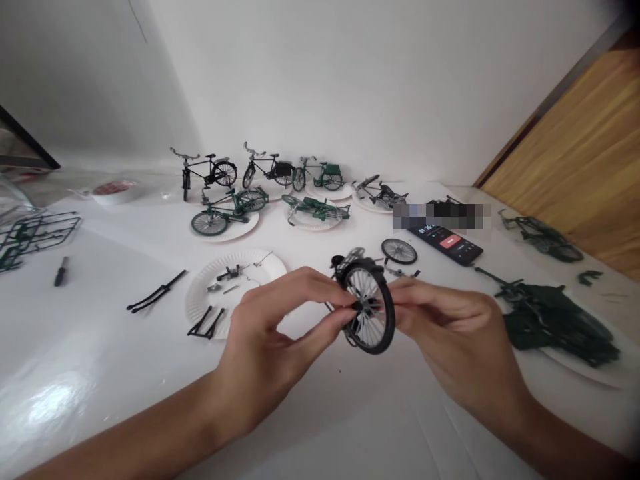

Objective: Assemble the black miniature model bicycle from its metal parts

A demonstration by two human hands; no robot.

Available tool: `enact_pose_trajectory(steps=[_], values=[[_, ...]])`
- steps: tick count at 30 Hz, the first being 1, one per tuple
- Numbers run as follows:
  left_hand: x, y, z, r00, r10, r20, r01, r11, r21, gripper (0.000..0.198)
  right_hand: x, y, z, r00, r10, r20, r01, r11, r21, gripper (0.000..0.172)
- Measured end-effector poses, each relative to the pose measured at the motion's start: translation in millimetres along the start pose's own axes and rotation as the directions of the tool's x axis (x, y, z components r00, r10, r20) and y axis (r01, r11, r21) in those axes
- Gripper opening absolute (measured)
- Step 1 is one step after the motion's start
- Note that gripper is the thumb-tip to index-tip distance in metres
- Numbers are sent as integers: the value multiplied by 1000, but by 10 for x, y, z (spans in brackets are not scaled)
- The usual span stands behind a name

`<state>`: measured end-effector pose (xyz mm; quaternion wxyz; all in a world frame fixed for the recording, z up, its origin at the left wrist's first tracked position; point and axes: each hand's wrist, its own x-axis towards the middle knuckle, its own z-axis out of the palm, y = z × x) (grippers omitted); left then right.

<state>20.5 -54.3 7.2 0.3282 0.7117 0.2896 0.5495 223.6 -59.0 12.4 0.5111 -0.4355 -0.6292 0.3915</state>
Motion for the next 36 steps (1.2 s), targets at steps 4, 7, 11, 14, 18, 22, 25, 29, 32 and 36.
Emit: enact_pose_trajectory(steps=[4, 7, 11, 14, 18, 22, 25, 29, 32, 36], values=[[19, -14, -68, 972, 232, 29, -230, 924, 307, 20, -16, -14, 7, 979, 97, 180, -112, 991, 77, 20], [21, -9, -122, 930, 328, 166, -366, 781, 506, 25, 12, 23, 13, 935, 120, 333, -219, 936, 275, 34], [30, 25, -141, 841, 429, 331, -541, 636, 551, 16, 40, 72, 24, 926, 165, 340, -265, 925, 273, 21], [32, 64, -152, 795, 480, 370, -600, 540, 590, 14, 33, 48, 32, 951, 157, 266, -202, 968, 152, 14], [5, 104, -178, 763, 508, 399, -632, 458, 625, 14, 3, -47, 53, 981, 31, 190, -34, 999, 12, 11], [-38, 122, -149, 739, 519, 429, -653, 397, 645, 19, -53, -69, 54, 978, -122, 166, 147, 978, -150, 15], [-64, 128, -110, 714, 565, 413, -660, 349, 665, 17, -81, -37, 32, 954, -256, 159, 288, 929, -231, 25], [-74, 138, -110, 681, 582, 445, -693, 314, 649, 18, -85, -35, 7, 935, -294, 196, 337, 911, -238, 28], [-47, 153, -138, 700, 555, 450, -686, 347, 640, 15, -84, -33, -21, 950, -221, 221, 266, 942, -202, 27], [21, 139, -160, 913, 377, 157, -399, 741, 539, 11, -104, 25, -92, 934, -201, 296, 244, 963, -117, 47]])
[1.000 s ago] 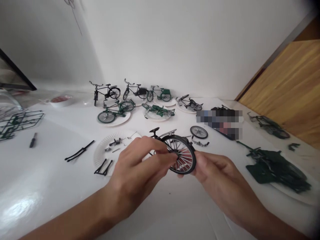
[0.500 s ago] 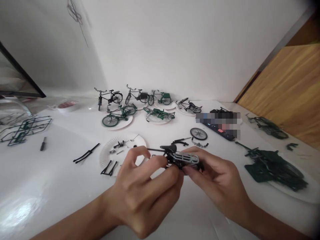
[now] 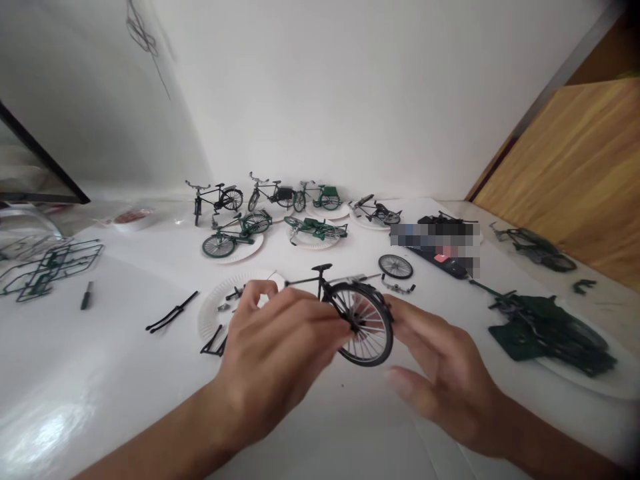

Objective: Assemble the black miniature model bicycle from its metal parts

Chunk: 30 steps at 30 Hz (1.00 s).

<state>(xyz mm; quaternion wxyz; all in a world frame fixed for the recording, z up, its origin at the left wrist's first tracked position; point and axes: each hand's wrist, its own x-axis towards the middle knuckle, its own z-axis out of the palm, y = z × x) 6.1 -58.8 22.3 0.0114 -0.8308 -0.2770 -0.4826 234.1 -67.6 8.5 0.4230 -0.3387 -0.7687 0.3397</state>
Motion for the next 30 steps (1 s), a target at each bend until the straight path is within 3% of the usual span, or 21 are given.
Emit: enact_pose_trajectory(steps=[1, 2, 4, 6, 8, 11, 15, 19, 23, 26, 30], values=[[8, -26, 9, 983, -182, -25, 177, 973, -149, 9, -9, 15, -11, 1000, -13, 19, 13, 1000, -7, 51], [13, -59, 20, 931, -364, -23, 339, 886, -315, 5, -12, 26, -20, 999, -28, 34, 30, 999, -33, 52], [17, -147, 49, 773, -630, 74, 536, 588, -606, 9, 1, 37, -29, 997, -77, 31, 81, 989, -125, 44], [22, -242, 81, 653, -732, 194, 568, 305, -765, 13, 32, 39, -29, 992, -124, 29, 127, 969, -213, 34], [31, -315, 109, 567, -772, 288, 549, 93, -831, 16, 64, 43, -25, 989, -145, 22, 146, 956, -255, 26], [52, -350, 132, 498, -772, 394, 512, -105, -853, 19, 89, 70, -20, 991, -134, 24, 135, 955, -263, 20], [66, -327, 125, 499, -743, 446, 489, -184, -853, 17, 83, 119, -26, 996, -88, 25, 92, 958, -272, 18], [31, -331, 129, 539, -693, 479, 495, -199, -846, 18, 67, 144, -38, 998, -45, 42, 55, 959, -276, 16], [-22, -350, 163, 591, -638, 493, 491, -199, -848, 21, 56, 153, -35, 998, -9, 55, 24, 959, -282, 14], [-28, -341, 168, 599, -625, 500, 494, -203, -845, 22, 59, 162, -25, 998, -5, 65, 24, 957, -289, 14], [0, -314, 152, 613, -619, 492, 539, -129, -833, 29, 56, 177, -6, 996, -1, 86, 25, 958, -286, 14]])
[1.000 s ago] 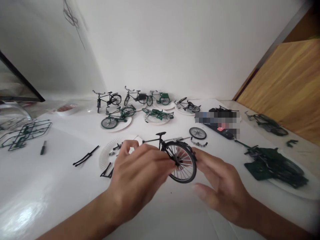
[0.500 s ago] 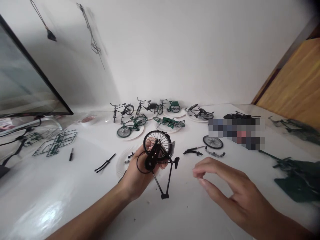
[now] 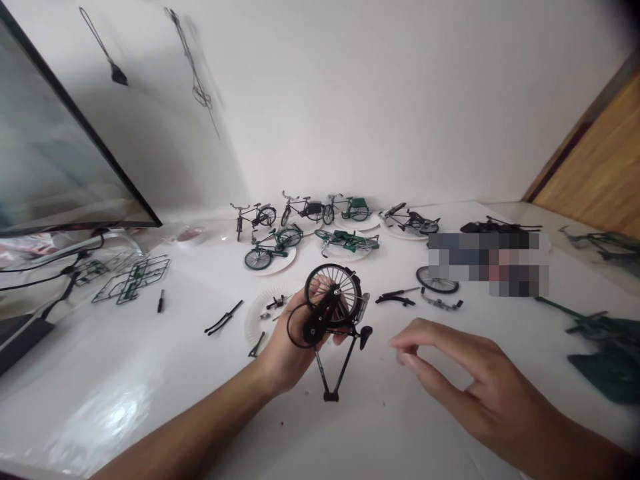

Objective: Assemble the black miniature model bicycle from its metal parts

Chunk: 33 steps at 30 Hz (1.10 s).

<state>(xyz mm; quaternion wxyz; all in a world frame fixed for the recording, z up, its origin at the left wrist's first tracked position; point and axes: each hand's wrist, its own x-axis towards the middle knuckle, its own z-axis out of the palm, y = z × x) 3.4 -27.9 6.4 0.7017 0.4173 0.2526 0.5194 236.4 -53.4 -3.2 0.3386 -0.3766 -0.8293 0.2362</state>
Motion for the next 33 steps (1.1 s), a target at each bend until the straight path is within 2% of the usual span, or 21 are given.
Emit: enact_pose_trajectory(steps=[6, 14, 22, 29, 31, 33], values=[[-8, -27, -17, 1000, 4, 10, -5, 996, 88, 30, -24, -1, 19, 1000, -3, 19, 3, 1000, -3, 15], [-41, 26, 33, 997, -10, -81, 34, 952, 304, 41, -36, -35, 4, 999, 4, 53, -5, 1000, 21, 15], [-40, -39, -38, 990, -38, -139, 86, 931, 354, 37, -44, -59, 16, 997, 17, 72, -21, 998, 57, 13], [-57, 3, 22, 998, -32, -58, 53, 909, 413, 46, -57, -73, -2, 994, 27, 104, -35, 997, 70, 12], [-78, -2, 30, 1000, -8, -20, 17, 870, 493, 49, -47, -91, -11, 994, 38, 105, -47, 995, 87, 10], [-103, -13, 34, 999, 45, 29, -53, 787, 615, 51, -33, -117, -17, 992, 82, 93, -93, 989, 115, 8]])
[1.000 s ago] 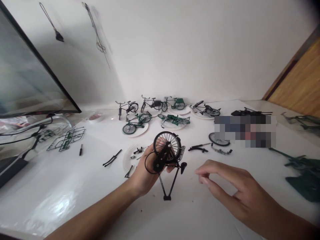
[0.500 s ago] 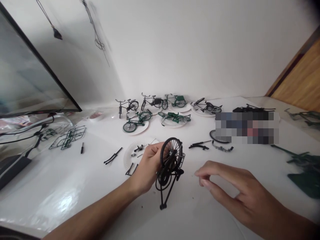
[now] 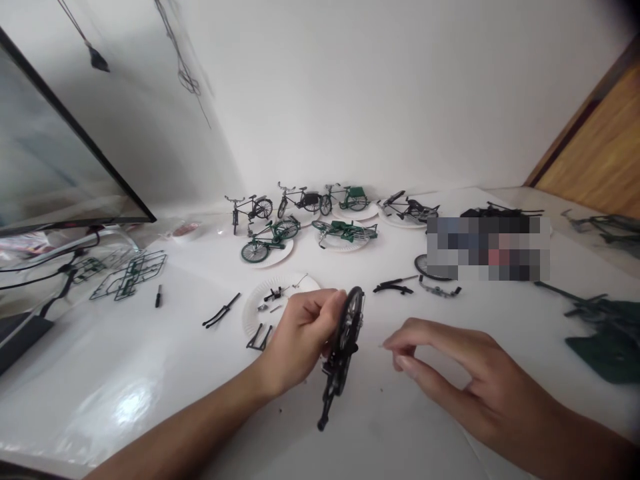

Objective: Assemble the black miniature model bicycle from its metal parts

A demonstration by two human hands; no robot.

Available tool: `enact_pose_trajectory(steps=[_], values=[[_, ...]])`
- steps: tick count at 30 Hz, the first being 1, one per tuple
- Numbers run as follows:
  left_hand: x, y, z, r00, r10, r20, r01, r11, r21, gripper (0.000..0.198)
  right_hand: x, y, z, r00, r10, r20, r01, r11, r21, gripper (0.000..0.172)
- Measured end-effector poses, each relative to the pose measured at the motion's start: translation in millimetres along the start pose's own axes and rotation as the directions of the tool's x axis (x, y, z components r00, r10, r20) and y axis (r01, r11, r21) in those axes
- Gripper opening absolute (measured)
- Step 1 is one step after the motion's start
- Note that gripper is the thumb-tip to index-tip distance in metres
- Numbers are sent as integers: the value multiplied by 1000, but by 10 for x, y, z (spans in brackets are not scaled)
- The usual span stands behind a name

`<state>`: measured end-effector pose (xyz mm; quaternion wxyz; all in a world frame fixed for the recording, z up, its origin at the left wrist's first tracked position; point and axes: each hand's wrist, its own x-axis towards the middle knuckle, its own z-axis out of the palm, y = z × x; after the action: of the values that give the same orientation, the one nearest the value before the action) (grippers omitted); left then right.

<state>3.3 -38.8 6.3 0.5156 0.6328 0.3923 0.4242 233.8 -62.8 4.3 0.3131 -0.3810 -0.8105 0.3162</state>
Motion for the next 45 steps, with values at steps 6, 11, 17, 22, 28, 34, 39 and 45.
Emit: enact_pose_trajectory(steps=[6, 11, 17, 22, 28, 34, 39, 45], values=[[-32, 47, 1, 895, 423, 141, -410, 656, 634, 40, 67, -96, 30, 951, 274, 144, -309, 812, 495, 31], [0, 143, 6, 822, 478, 309, -531, 446, 721, 33, 138, -143, 55, 922, 182, 342, -387, 473, 792, 30], [60, 149, 3, 879, 349, 324, -476, 634, 609, 28, 188, -94, -7, 878, 208, 431, -478, 436, 763, 33], [50, 111, -5, 855, 333, 397, -518, 545, 659, 31, 191, -44, -17, 886, 184, 426, -461, 449, 766, 30], [40, 105, 39, 847, 353, 397, -529, 494, 690, 30, 193, -30, 51, 902, 262, 344, -432, 505, 747, 31], [7, 179, -23, 833, 401, 382, -539, 428, 726, 24, 204, 41, 89, 903, 348, 251, -410, 529, 743, 31], [-12, 218, -147, 856, 516, -8, -403, 678, 615, 22, 202, 78, 42, 900, 408, 157, -368, 514, 775, 29], [122, 103, -210, 968, 179, -178, -146, 972, 183, 32, 207, 66, 0, 919, 382, 102, -295, 492, 819, 24]])
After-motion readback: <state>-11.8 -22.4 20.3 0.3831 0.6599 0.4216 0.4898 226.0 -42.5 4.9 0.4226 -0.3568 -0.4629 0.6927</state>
